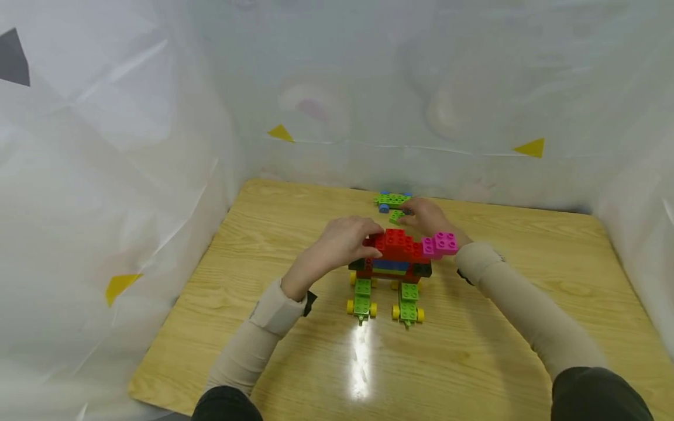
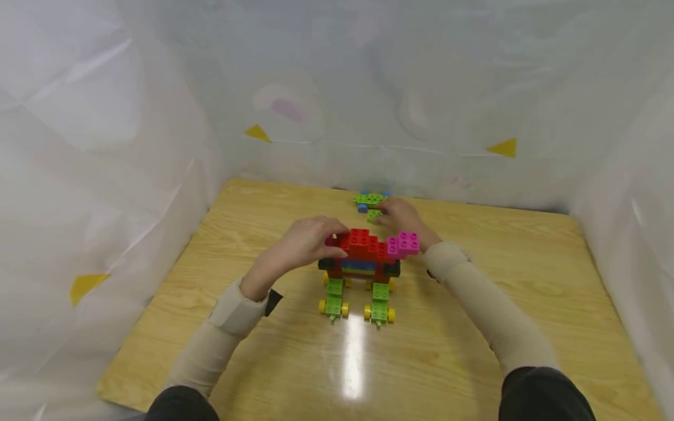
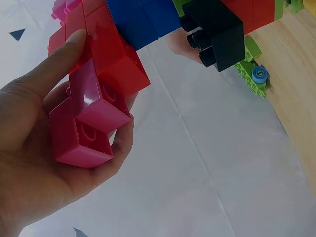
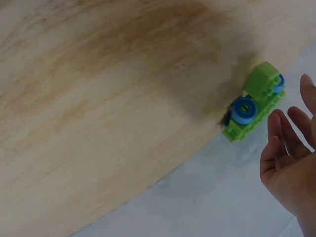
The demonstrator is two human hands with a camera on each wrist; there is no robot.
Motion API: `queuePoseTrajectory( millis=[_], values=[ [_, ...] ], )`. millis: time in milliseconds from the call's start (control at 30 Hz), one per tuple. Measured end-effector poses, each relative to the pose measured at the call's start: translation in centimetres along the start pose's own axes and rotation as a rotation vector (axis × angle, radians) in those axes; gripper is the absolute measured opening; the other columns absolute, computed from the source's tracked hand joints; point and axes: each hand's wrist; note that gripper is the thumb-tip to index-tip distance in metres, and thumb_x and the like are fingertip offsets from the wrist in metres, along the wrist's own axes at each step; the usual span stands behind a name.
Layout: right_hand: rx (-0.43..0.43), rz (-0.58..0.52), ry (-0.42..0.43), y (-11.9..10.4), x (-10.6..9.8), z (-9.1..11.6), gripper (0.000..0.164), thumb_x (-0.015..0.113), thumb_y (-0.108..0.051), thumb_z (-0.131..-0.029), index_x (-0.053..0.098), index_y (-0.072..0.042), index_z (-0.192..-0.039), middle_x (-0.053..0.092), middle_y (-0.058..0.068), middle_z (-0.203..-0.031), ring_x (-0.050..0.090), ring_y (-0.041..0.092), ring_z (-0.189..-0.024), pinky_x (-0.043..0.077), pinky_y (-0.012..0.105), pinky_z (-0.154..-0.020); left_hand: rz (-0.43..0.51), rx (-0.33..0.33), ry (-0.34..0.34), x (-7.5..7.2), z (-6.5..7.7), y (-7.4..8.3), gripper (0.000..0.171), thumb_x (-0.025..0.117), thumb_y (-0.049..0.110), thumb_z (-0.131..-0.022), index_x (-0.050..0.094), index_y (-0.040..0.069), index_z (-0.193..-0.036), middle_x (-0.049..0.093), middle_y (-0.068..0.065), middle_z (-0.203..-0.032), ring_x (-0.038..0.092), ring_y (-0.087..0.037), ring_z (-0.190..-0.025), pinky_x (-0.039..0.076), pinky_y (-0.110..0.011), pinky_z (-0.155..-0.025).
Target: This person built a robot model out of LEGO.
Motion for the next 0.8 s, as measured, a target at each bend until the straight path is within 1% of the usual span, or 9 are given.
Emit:
queuePoseTrajectory(
  millis=[67,133,267,400,533,600,667,733,800],
  values=[
    [0.024,0.035,0.005,0.2,0.8,-0.3,0.044,0.066,-0.027,-0.093,0.060,-0.003,-0.128,0.059,0.018,-0.123,0.055,0.034,-0.108,0.046,0.052,-0.090,-0.007,0.000,0.002,0.0,0.1,-0.1,0.042,0.070,0.039,-0.087,0.067,0.016,-0.121,0.067,0.001,-0.111,0.063,-0.014,-0.090,0.049,-0.028,-0.067],
    [0.032,0.082,0.021,0.4,1.4,-0.6,0.044,0.066,-0.029,-0.093,0.060,-0.003,-0.128,0.059,0.018,-0.122,0.055,0.036,-0.108,0.045,0.053,-0.090,-0.013,0.001,0.005,0.0,0.1,-0.2,0.042,0.070,0.040,-0.087,0.067,0.016,-0.120,0.067,0.001,-0.110,0.062,-0.014,-0.089,0.048,-0.028,-0.065],
    [-0.008,0.195,0.086,0.8,2.7,-0.9,0.042,0.069,-0.030,-0.091,0.064,-0.002,-0.121,0.063,0.016,-0.111,0.058,0.034,-0.098,0.047,0.051,-0.085,-0.008,0.011,0.010,0.1,0.1,-0.3,0.041,0.070,0.039,-0.087,0.067,0.015,-0.120,0.067,0.001,-0.108,0.062,-0.013,-0.086,0.047,-0.027,-0.064],
    [-0.032,0.224,0.158,1.2,3.4,-1.0,0.039,0.074,-0.027,-0.086,0.067,0.000,-0.113,0.064,0.017,-0.103,0.059,0.033,-0.091,0.048,0.049,-0.082,-0.004,0.021,0.010,0.2,-0.1,-0.3,0.042,0.069,0.039,-0.087,0.066,0.014,-0.121,0.067,0.000,-0.110,0.062,-0.014,-0.089,0.049,-0.028,-0.066],
    [0.016,0.173,0.173,1.3,3.7,-1.1,0.036,0.077,-0.023,-0.084,0.067,0.001,-0.109,0.066,0.016,-0.099,0.059,0.033,-0.089,0.048,0.048,-0.080,-0.015,0.022,0.014,0.3,-0.2,-0.3,0.043,0.069,0.040,-0.087,0.066,0.015,-0.122,0.066,0.000,-0.114,0.063,-0.015,-0.093,0.050,-0.029,-0.069],
    [0.053,0.113,0.141,1.3,3.5,-1.1,0.034,0.076,-0.021,-0.084,0.067,0.001,-0.109,0.067,0.016,-0.099,0.061,0.033,-0.089,0.050,0.048,-0.079,-0.019,0.020,0.015,0.3,-0.3,-0.3,0.044,0.069,0.040,-0.087,0.066,0.015,-0.122,0.066,0.000,-0.115,0.063,-0.015,-0.094,0.051,-0.029,-0.070],
    [0.115,0.036,0.090,1.2,3.0,-0.8,0.034,0.075,-0.022,-0.086,0.066,-0.002,-0.112,0.066,0.014,-0.101,0.061,0.031,-0.090,0.051,0.046,-0.077,-0.020,0.018,0.015,0.4,-0.4,-0.3,0.044,0.069,0.041,-0.087,0.066,0.016,-0.123,0.066,0.000,-0.116,0.063,-0.015,-0.096,0.051,-0.030,-0.070],
    [0.169,-0.035,0.037,1.2,2.1,-0.3,0.038,0.072,-0.025,-0.088,0.064,-0.005,-0.119,0.064,0.012,-0.105,0.060,0.029,-0.091,0.052,0.045,-0.075,-0.020,0.014,0.011,0.4,-0.5,-0.3,0.044,0.069,0.041,-0.087,0.066,0.016,-0.123,0.066,0.001,-0.117,0.063,-0.015,-0.097,0.051,-0.030,-0.071],
    [0.177,-0.063,0.015,1.1,0.7,0.2,0.041,0.069,-0.026,-0.090,0.061,-0.005,-0.124,0.062,0.012,-0.110,0.058,0.028,-0.094,0.051,0.044,-0.076,-0.023,0.011,0.006,0.3,-0.6,-0.3,0.044,0.069,0.041,-0.087,0.066,0.016,-0.124,0.066,0.001,-0.118,0.063,-0.016,-0.098,0.051,-0.030,-0.071]
  ],
)
Point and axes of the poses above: each hand's wrist, its own z-axis away from the middle knuckle, its own x-axis out of the palm, y = z × x
